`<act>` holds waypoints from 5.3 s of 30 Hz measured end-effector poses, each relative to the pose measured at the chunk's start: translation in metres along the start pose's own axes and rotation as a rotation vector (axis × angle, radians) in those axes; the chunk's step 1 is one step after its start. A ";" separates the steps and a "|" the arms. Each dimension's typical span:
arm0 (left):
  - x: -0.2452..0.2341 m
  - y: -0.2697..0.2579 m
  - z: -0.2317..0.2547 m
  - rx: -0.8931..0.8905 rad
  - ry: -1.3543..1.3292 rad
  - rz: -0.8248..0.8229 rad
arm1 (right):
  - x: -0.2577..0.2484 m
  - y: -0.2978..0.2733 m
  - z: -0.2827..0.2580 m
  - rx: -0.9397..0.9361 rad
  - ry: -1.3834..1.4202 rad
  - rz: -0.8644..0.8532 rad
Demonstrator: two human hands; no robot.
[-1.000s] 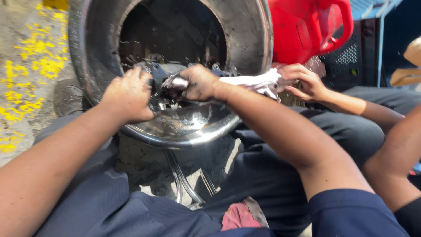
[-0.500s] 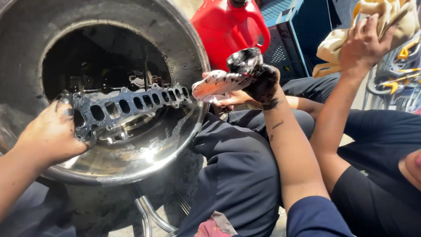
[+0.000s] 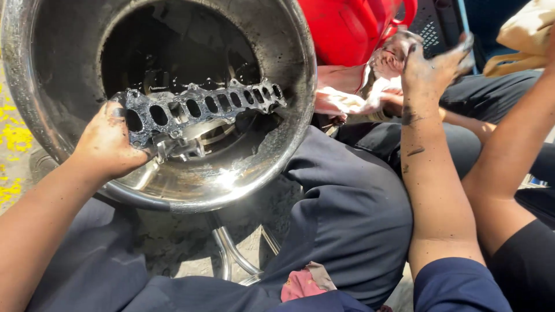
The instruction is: Cleaning a metal engine component inside a basin with liquid.
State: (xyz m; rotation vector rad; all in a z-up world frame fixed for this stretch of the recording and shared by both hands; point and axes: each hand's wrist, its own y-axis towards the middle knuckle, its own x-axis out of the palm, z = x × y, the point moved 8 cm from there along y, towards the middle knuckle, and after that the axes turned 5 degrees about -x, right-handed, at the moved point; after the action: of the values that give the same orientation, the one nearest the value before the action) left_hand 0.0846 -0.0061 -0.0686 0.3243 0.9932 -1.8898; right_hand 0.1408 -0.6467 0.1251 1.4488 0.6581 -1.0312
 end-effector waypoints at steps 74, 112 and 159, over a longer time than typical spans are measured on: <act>-0.012 -0.042 0.066 0.459 0.410 0.205 | 0.345 -0.250 -0.304 -0.491 0.040 -1.441; -0.018 -0.040 0.028 0.022 -0.025 0.305 | -0.053 -0.145 -0.435 -0.570 0.382 -1.313; 0.120 0.102 -0.079 0.284 0.224 0.367 | 0.007 -0.138 -0.370 -0.243 0.764 -1.308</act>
State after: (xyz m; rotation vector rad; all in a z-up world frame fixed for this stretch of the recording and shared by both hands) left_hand 0.0937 -0.0438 -0.2405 0.8420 0.7442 -1.6765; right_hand 0.1056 -0.2660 0.0270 1.0719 2.3838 -1.2145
